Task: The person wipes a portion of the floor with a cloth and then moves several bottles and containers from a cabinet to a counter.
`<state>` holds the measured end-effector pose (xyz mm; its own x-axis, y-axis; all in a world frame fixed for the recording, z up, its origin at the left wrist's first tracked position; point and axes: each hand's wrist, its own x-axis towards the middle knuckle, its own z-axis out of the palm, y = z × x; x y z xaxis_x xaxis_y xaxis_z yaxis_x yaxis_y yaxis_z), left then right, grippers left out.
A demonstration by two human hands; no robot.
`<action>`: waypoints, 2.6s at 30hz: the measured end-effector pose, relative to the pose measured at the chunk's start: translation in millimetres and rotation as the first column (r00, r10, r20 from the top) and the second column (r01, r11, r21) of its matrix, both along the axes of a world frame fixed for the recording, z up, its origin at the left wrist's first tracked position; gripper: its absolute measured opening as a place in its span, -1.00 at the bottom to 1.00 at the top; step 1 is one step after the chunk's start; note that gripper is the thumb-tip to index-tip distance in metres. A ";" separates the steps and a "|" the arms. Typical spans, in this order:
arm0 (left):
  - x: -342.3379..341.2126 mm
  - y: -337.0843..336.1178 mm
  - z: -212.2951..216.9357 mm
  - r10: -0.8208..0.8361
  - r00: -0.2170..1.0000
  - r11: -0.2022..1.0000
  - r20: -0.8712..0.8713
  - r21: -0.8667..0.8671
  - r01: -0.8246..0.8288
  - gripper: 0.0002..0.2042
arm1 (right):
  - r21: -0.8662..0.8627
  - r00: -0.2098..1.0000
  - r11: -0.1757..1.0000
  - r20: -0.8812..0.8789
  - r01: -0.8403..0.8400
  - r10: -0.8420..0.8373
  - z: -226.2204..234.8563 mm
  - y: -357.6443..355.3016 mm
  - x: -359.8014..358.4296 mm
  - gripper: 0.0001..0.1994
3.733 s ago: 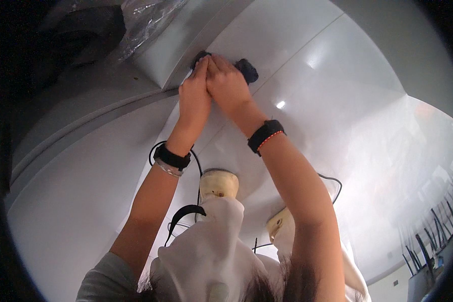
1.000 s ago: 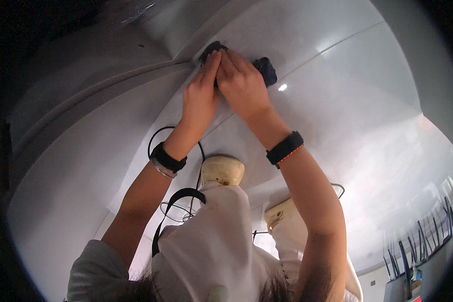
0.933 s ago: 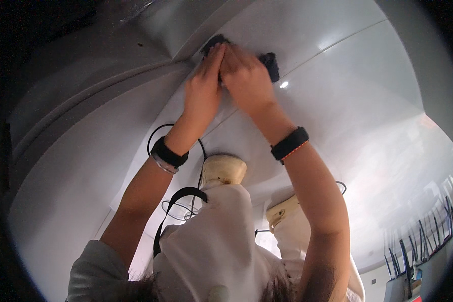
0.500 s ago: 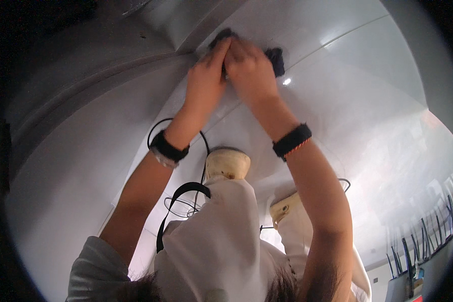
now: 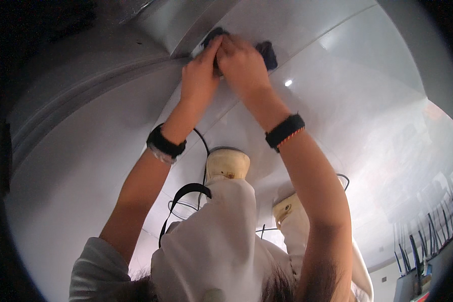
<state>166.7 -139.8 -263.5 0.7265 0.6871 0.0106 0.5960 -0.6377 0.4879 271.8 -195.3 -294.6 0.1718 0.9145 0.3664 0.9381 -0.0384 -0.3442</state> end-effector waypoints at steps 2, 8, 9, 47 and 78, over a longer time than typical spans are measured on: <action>-14.1 -8.7 -11.3 0.029 0.997 0.999 0.072 0.015 -0.030 -0.45 | 0.026 1.000 0.999 -0.018 -0.024 0.024 -1.9 -6.4 -6.4 -0.76; 2.8 5.7 -0.5 -0.054 0.997 0.998 0.048 0.036 0.052 -0.44 | 0.016 0.993 1.000 -0.121 -0.007 0.008 -2.3 0.7 7.1 -0.75; 6.9 11.0 -0.6 -0.056 0.997 0.997 0.045 0.046 0.054 -0.44 | 0.013 0.992 1.000 -0.127 -0.011 0.012 -0.9 5.9 11.4 -0.75; -29.4 -21.9 31.2 0.093 0.974 0.995 -0.206 -0.021 -0.100 -0.53 | 0.000 0.917 0.924 -0.118 -0.383 0.380 8.4 -3.5 10.2 -0.72; -81.0 -25.6 16.1 -0.020 0.998 0.998 -0.063 0.066 0.024 -0.60 | -0.184 0.798 0.826 0.216 -0.532 0.562 28.0 12.9 16.1 -0.74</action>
